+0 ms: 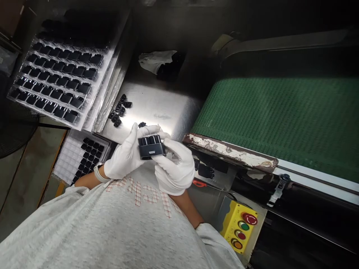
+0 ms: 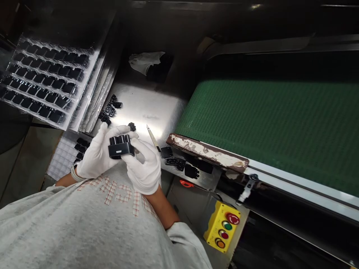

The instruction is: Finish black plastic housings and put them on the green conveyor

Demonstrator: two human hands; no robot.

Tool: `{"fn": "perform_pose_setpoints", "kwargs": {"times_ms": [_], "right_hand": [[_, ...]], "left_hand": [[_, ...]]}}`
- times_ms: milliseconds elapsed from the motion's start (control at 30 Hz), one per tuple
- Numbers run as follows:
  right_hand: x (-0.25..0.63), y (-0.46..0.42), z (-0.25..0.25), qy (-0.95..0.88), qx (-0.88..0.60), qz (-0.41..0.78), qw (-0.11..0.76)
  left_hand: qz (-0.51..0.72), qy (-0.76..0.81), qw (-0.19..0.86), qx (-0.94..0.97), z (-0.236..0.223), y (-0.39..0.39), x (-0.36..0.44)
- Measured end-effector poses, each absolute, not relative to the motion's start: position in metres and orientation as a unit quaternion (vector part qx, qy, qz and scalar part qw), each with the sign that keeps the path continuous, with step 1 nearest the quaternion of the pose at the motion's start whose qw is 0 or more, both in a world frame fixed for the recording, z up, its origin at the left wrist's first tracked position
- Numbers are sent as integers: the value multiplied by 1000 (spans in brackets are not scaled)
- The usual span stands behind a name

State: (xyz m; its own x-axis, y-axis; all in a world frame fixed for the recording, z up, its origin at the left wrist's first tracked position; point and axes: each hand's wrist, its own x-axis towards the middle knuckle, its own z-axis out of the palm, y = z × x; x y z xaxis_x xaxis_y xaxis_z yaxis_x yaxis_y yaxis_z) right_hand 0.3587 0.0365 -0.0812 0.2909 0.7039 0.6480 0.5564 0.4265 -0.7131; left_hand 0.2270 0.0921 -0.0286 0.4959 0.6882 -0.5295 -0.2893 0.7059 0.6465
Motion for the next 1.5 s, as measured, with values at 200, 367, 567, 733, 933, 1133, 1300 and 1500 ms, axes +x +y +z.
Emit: {"fn": "perform_pose_setpoints", "kwargs": {"times_ms": [200, 367, 567, 733, 933, 1133, 1300, 1500], "right_hand": [[361, 42, -80, -637, -513, 12, 574], [363, 41, -85, -674, -500, 12, 544], [359, 29, -80, -601, -554, 93, 569], [348, 32, -74, -549, -608, 86, 567], [343, 39, -86, -580, -604, 102, 537], [348, 43, -95, -582, -587, 128, 548], [349, 43, -105, -565, -595, 164, 548], [355, 42, -134, -560, -595, 242, 524]], "left_hand": [[279, 377, 866, 172, -15, 97, 232], [285, 374, 876, 110, -17, 103, 234], [286, 355, 889, 45, -32, 106, 232], [303, 371, 878, -2, -35, 107, 238], [294, 378, 878, -5, -39, 105, 242], [269, 369, 888, 61, -40, 101, 240], [252, 408, 869, 127, -36, 102, 237], [244, 436, 857, 126, -52, 106, 232]]}}
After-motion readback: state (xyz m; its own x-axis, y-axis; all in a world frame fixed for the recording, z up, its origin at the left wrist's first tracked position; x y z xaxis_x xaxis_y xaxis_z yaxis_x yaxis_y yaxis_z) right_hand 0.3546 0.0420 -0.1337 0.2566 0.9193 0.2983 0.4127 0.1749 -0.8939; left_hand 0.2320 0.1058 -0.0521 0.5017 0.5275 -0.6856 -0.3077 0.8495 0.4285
